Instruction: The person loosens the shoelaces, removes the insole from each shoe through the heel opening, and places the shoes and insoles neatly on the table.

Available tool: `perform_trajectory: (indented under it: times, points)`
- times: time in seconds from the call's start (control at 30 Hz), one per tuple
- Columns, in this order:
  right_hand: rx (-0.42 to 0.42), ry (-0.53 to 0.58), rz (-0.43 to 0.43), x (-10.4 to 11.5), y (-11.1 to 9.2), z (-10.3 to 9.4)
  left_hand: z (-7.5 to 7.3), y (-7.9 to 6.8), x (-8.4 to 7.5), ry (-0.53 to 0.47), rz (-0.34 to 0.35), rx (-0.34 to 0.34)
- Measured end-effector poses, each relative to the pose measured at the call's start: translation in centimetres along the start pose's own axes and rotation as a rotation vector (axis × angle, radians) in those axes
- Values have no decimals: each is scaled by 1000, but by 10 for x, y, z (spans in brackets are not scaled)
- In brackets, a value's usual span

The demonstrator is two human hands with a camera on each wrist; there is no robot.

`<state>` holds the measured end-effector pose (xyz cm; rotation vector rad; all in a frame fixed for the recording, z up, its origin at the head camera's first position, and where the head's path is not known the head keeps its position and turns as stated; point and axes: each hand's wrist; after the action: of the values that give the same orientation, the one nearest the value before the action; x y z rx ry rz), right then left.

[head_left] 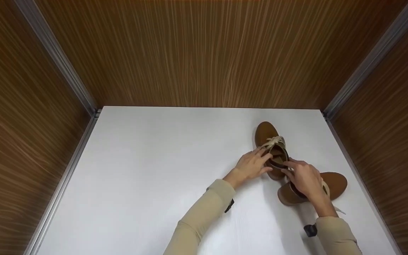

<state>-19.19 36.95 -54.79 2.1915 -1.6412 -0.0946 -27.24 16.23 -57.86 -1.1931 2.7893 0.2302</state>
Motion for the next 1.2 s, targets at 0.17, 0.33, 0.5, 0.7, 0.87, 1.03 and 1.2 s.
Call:
perform_trajectory:
  times: [0.17,0.33,0.5,0.7,0.87,1.03,1.2]
  points:
    - [24,4,10,3,-2,2,1,-4,1,3,-4,-3]
    - [8,19,11,8,-4,6,2,-7,3,38,-5,-23]
    - [11,45,35,14,-4,8,1,-11,6,58,-1,-49]
    - [40,86,79,18,-3,9,-3,-15,10,73,8,-50]
    - [22,81,61,22,-1,11,-9,-18,15,76,12,-46]
    - [4,73,47,26,1,12,-13,-22,21,79,35,-54]
    - [16,80,39,32,3,12,-16,-29,28,81,60,-62]
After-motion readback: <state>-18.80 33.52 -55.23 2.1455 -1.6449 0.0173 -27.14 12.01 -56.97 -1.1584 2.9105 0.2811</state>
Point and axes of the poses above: each hand's wrist, its own y-axis towards the middle knuckle, its own z-axis out of the palm, x = y × z
